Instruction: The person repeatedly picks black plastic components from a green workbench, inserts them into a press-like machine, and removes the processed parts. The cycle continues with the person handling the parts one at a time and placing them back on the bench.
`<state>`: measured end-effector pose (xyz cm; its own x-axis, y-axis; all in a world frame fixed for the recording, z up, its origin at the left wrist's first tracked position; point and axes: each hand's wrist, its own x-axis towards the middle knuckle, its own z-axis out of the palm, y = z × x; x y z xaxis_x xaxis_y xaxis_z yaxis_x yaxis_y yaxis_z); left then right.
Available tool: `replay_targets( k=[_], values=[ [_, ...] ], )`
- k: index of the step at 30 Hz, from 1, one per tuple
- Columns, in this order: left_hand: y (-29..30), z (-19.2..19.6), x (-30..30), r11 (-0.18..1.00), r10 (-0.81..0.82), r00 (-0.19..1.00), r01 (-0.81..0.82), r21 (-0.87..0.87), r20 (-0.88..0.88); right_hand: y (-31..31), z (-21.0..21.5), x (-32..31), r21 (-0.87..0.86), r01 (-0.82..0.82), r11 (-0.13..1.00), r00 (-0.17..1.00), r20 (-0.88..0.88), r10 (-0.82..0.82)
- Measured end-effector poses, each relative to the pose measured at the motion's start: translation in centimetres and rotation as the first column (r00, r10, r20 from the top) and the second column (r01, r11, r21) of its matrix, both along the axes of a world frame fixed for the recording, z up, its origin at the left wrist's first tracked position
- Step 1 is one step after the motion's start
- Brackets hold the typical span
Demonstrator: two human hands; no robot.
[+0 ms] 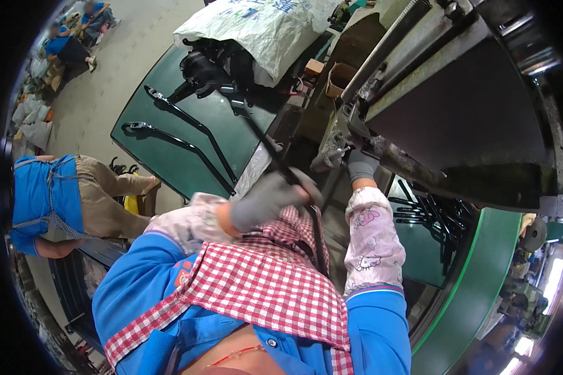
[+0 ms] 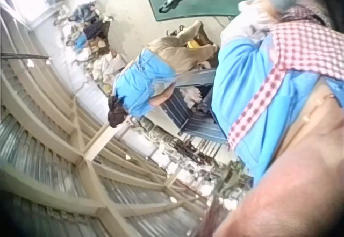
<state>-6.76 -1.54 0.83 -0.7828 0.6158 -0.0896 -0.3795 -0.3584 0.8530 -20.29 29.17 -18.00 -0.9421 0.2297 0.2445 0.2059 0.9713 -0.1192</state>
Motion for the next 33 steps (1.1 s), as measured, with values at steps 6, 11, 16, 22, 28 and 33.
replay_targets(
  k=[6, 11, 16, 22, 28, 33],
  values=[
    [-19.2, -8.9, -6.2, 0.820, 0.568, 0.749, -0.477, -0.316, 0.341, -0.3, 0.8, 0.9, -0.035, -0.010, 0.999, 0.998, 0.068, 0.013],
    [-24.9, -5.7, -10.8, 0.323, 0.229, 0.973, -0.108, -0.940, -0.033, 0.4, 0.9, 2.7, -0.081, 0.001, 0.997, 0.988, 0.154, 0.012],
    [-29.6, -12.5, -23.0, -0.214, 0.113, 0.667, -0.707, -0.674, -0.736, 0.0, 1.7, 4.4, -0.147, -0.014, 0.989, 0.977, 0.209, 0.045],
    [-28.6, -14.6, -27.2, -0.544, 0.040, 0.932, -0.283, -0.790, -0.362, -0.5, 2.2, 5.1, -0.199, -0.012, 0.980, 0.984, 0.172, 0.047],
    [-30.3, -12.6, -25.2, -0.484, -0.024, 0.790, -0.545, -0.684, -0.613, -2.2, 5.3, 3.8, -0.348, -0.205, 0.915, 0.977, -0.132, 0.169],
    [-30.6, -9.2, -21.6, 0.178, 0.367, 0.363, -0.931, -0.318, -0.856, -4.9, 13.4, 6.4, -0.808, -0.533, 0.251, 0.833, -0.450, 0.323]
  ],
)
